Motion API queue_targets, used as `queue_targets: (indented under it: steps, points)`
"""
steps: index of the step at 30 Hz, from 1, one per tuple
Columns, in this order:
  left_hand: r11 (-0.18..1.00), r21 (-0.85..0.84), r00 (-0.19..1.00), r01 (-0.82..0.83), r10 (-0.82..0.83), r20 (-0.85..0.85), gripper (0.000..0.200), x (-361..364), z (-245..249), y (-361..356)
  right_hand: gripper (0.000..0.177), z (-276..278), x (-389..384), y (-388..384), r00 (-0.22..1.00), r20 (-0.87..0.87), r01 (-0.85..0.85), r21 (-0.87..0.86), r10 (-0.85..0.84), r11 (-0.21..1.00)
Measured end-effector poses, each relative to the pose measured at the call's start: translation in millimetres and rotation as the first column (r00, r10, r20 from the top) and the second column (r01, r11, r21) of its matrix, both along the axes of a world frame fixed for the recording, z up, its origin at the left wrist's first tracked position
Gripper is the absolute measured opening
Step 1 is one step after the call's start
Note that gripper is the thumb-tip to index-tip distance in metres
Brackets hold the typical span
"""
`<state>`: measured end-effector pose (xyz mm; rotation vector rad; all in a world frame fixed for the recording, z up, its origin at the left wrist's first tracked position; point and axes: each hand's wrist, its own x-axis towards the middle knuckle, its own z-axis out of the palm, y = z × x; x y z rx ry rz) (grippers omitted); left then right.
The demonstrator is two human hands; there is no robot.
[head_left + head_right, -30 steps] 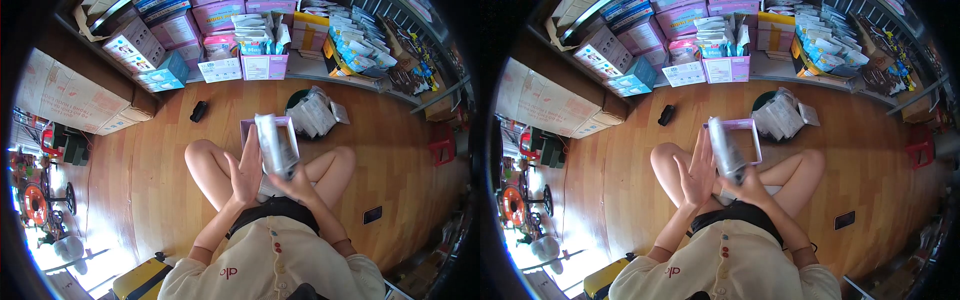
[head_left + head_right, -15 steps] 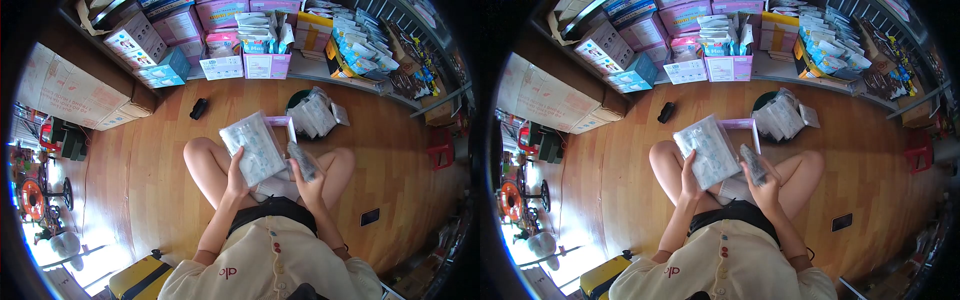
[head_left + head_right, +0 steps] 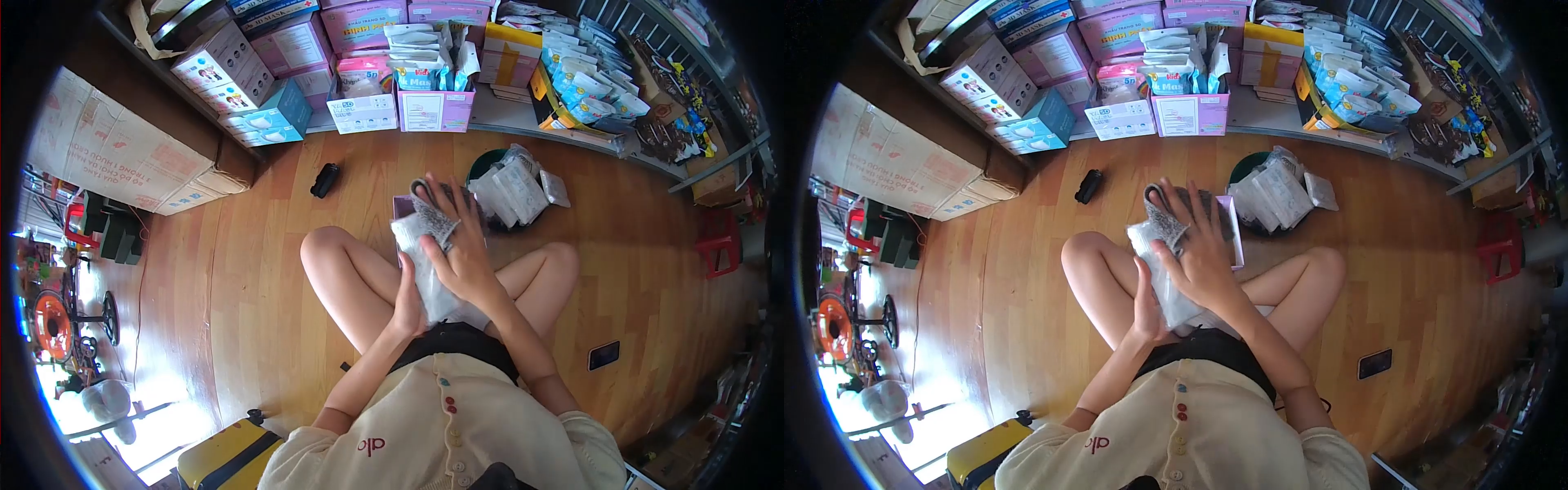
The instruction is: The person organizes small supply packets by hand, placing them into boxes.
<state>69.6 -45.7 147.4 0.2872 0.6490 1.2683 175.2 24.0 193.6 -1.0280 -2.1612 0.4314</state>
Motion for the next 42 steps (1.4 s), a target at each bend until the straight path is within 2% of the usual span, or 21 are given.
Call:
queue_targets:
  steps: [3, 6, 9, 10, 14, 17, 18, 20, 21, 23, 24, 27, 29, 30, 32, 34, 36, 37, 38, 40, 42]
  points:
    - [0.978, 0.003, 0.978, -0.207, 0.207, 0.028, 0.074, -12.7, 23.7, 17.2, 0.060, -7.1, -3.6, -28.8, 0.981, 0.067, -0.176, -0.113, 0.184, 0.978]
    - [0.998, -0.015, 0.977, -0.062, 0.064, 0.201, 0.079, -39.3, 21.0, 25.4, 0.060, -22.7, -3.7, -72.8, 0.957, 0.144, -0.230, -0.152, 0.252, 0.961]
    - [0.991, -0.112, 0.983, -0.076, 0.093, 0.158, 0.076, -16.4, -5.0, 18.6, 0.059, -26.0, -1.0, -54.7, 0.980, 0.158, -0.119, -0.030, 0.122, 0.992]
    - [0.993, -0.026, 0.993, -0.115, 0.115, -0.030, 0.071, -4.5, -3.0, 9.5, 0.059, -21.5, 0.2, -41.5, 0.981, 0.158, -0.108, -0.030, 0.111, 0.994]
    - [0.997, -0.067, 0.994, -0.034, 0.041, 0.105, 0.063, 8.3, 11.5, 3.7, 0.058, -15.8, 2.2, -2.7, 0.999, -0.016, -0.030, -0.086, 0.029, 0.996]
    - [0.985, -0.034, 0.981, -0.169, 0.172, 0.090, 0.064, -17.6, 2.9, 11.5, 0.058, -23.7, -2.1, -40.3, 0.974, 0.011, -0.220, -0.159, 0.224, 0.962]
    - [0.981, 0.191, 0.929, -0.034, -0.039, 0.368, 0.067, -36.2, -14.2, 14.0, 0.058, -26.8, -2.8, -58.6, 0.957, 0.004, -0.283, -0.210, 0.291, 0.936]
    - [0.958, 0.284, 0.862, 0.026, -0.166, 0.479, 0.068, -36.8, -18.6, 14.3, 0.058, -35.0, -4.4, -77.9, 0.958, 0.095, -0.249, -0.191, 0.270, 0.950]
    - [0.959, 0.281, 0.861, 0.036, -0.173, 0.478, 0.068, -29.0, -19.3, 8.5, 0.058, -33.5, -2.6, -72.7, 0.961, 0.093, -0.239, -0.194, 0.260, 0.952]
    - [0.997, -0.002, 0.991, -0.080, 0.080, -0.105, 0.069, -2.4, -14.4, -6.4, 0.058, -21.4, 5.4, -44.9, 0.982, 0.146, -0.114, -0.047, 0.120, 0.992]
    - [1.000, -0.008, 0.984, -0.001, 0.000, -0.176, 0.067, 6.0, 3.8, -7.0, 0.057, -7.7, 7.2, -30.6, 0.990, 0.138, -0.043, 0.002, 0.043, 0.999]
    - [0.987, -0.100, 0.989, 0.126, -0.117, 0.088, 0.065, 11.3, 7.7, -4.4, 0.056, 3.4, 12.6, -5.8, 0.999, 0.046, 0.001, 0.012, -0.002, 1.000]
    - [0.998, 0.030, 0.982, 0.060, -0.054, -0.178, 0.067, -1.3, -0.4, -1.7, 0.054, 3.3, 6.2, -18.1, 0.997, 0.047, -0.052, -0.028, 0.053, 0.998]
    - [0.995, 0.020, 0.978, -0.101, 0.103, -0.181, 0.072, -2.2, -7.5, 0.7, 0.052, -2.3, 4.1, -33.2, 0.992, 0.003, -0.122, -0.103, 0.123, 0.987]
    - [0.989, 0.145, 0.990, 0.028, -0.047, 0.134, 0.071, -25.9, -7.2, 11.3, 0.053, -20.1, -0.7, -66.8, 0.974, -0.008, -0.224, -0.195, 0.227, 0.955]
    - [0.991, 0.113, 0.976, 0.077, -0.098, 0.195, 0.071, -29.0, -13.9, 10.0, 0.054, -24.2, -1.0, -71.2, 0.974, 0.041, -0.211, -0.183, 0.222, 0.960]
    - [1.000, 0.002, 0.981, -0.001, 0.002, -0.192, 0.070, -14.4, -15.7, -7.1, 0.053, -26.2, 5.1, -55.3, 0.988, 0.101, -0.108, -0.104, 0.118, 0.989]
    - [0.999, -0.027, 0.976, 0.039, -0.043, -0.213, 0.071, -7.6, -10.5, -7.0, 0.053, -19.3, 7.3, -41.1, 0.994, 0.096, -0.040, -0.040, 0.043, 0.998]
    - [0.993, -0.098, 0.997, 0.071, -0.071, 0.007, 0.068, 1.1, -3.8, -7.7, 0.053, -10.8, 8.4, -25.9, 0.998, 0.054, 0.016, 0.002, -0.016, 1.000]
    - [0.987, -0.070, 0.975, 0.141, -0.127, 0.181, 0.066, 3.9, -6.8, -9.2, 0.054, -13.1, 9.9, 0.6, 0.996, -0.094, 0.002, -0.093, -0.010, 0.996]
    - [0.995, -0.090, 0.982, 0.051, -0.034, 0.186, 0.066, -2.0, -3.2, -8.2, 0.054, -18.5, 7.3, -11.3, 0.997, -0.068, -0.055, -0.097, 0.048, 0.994]
